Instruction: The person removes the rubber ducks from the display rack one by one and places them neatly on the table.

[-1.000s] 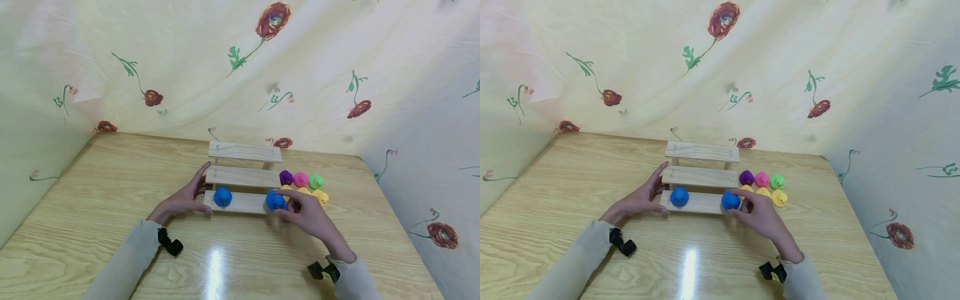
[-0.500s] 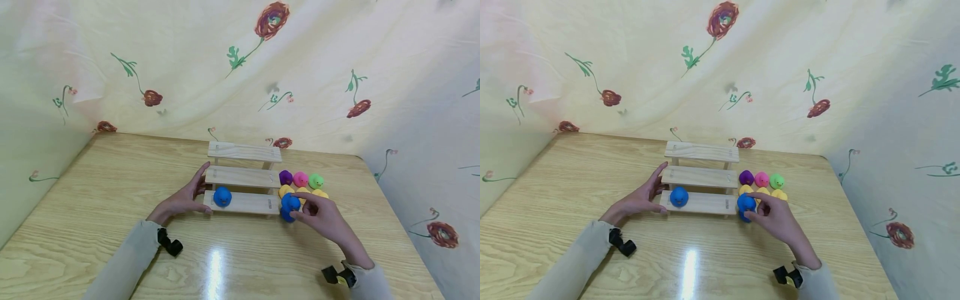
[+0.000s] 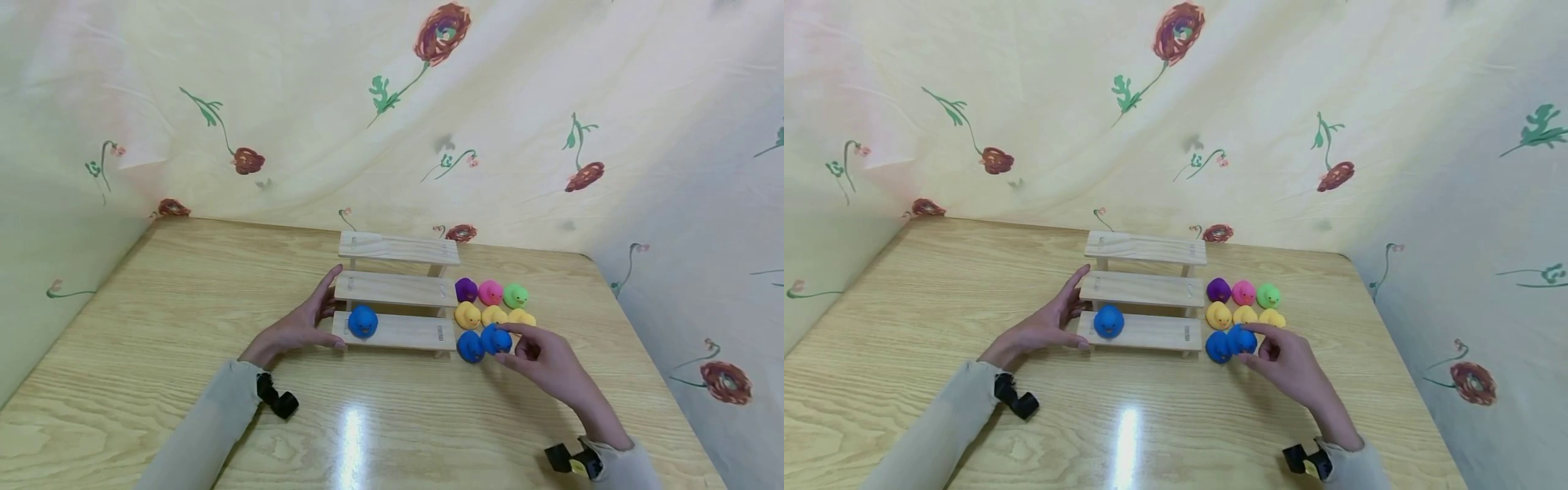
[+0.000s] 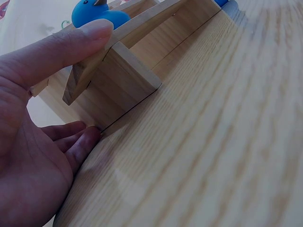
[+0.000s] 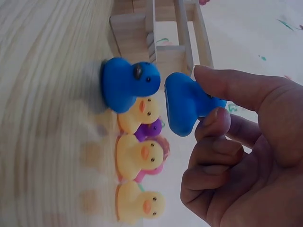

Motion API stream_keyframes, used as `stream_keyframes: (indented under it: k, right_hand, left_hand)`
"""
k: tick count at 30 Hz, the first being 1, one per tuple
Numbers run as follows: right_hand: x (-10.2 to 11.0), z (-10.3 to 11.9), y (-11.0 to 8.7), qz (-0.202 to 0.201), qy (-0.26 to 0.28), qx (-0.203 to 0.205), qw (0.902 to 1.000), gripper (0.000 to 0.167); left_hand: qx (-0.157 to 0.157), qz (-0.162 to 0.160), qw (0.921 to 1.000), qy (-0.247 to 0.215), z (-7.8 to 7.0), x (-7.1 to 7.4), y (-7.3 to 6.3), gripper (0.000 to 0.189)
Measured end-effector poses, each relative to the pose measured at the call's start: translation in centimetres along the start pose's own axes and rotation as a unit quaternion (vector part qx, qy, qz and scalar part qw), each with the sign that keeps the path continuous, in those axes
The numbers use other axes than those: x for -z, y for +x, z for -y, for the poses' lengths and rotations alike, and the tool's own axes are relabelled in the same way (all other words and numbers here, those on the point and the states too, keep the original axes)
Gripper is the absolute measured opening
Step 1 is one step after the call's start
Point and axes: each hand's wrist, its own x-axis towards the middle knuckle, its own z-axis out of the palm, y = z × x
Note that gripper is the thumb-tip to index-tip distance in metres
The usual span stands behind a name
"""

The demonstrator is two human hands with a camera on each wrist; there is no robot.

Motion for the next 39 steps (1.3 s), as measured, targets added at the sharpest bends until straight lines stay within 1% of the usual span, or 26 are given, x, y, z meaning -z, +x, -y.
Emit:
stream_keyframes:
  k: [7,20,34,39]
  right_hand:
    - [0.2,-1.0,-0.2,0.006,-0.002,-0.015,0.9999,0.044]
    - [-0.1,-2.7,0.0,0.039,-0.003,-0.037,0.9986,0.042]
    - [-0.5,-3.6,0.2,0.06,0.021,-0.056,0.9964,0.046]
    - [-0.7,-3.8,0.3,0.064,0.033,-0.057,0.9958,0.048]
  left_hand:
    - [-0.004,0.001,1.0,-0.002,0.1,0.1,0.0,0.129]
    - [-0.007,0.0,1.0,0.004,0.0,0.0,0.0,0.128]
    - [-0.021,0.007,0.9998,0.002,0.3,0.1,0.1,0.128]
    - [-0.02,0.006,0.9998,0.002,0.3,0.1,0.0,0.128]
